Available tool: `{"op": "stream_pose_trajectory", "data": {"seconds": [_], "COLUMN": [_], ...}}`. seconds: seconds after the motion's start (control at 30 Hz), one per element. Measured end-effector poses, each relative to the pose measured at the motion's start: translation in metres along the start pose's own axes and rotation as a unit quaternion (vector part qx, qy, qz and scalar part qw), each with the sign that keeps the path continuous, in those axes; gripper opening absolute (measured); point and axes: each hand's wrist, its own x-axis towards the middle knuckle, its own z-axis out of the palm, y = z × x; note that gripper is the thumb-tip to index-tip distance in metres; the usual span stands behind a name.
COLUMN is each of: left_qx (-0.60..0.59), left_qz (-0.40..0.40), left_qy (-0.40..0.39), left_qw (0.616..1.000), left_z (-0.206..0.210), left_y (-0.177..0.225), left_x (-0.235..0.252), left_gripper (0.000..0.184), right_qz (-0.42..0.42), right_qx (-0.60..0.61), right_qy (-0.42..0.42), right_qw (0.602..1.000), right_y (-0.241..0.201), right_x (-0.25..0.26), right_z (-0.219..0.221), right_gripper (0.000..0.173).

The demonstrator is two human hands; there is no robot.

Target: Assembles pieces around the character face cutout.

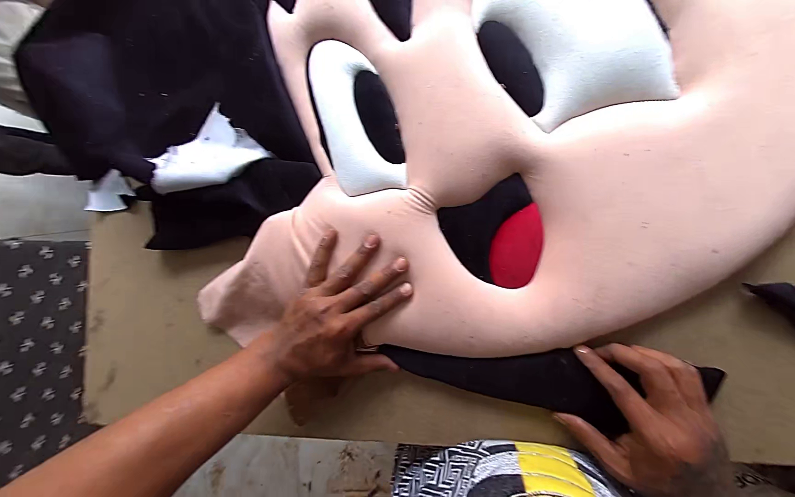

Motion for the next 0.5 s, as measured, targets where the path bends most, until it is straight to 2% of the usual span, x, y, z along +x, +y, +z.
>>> {"op": "stream_pose_trajectory", "data": {"seconds": [0.3,0.5], "left_qx": [-0.018,-0.001], "left_qz": [0.015,0.017], "left_qy": [-0.003,-0.001], "left_qw": [1.0,1.0], "left_z": [-0.0015,-0.0002], "left_y": [-0.0009,0.0029], "left_x": [0.0021,0.0046], "left_gripper": [0.083,0.086], "right_qz": [0.002,-0.01], "right_qx": [0.007,-0.002], "right_qy": [-0.013,0.008], "right_qw": [1.0,1.0], "right_y": [0.0026,0.0053], "right_x": [-0.0009,-0.0014], "right_z": [-0.0015,-0.0031], "right_gripper": [0.084,0.083]}}
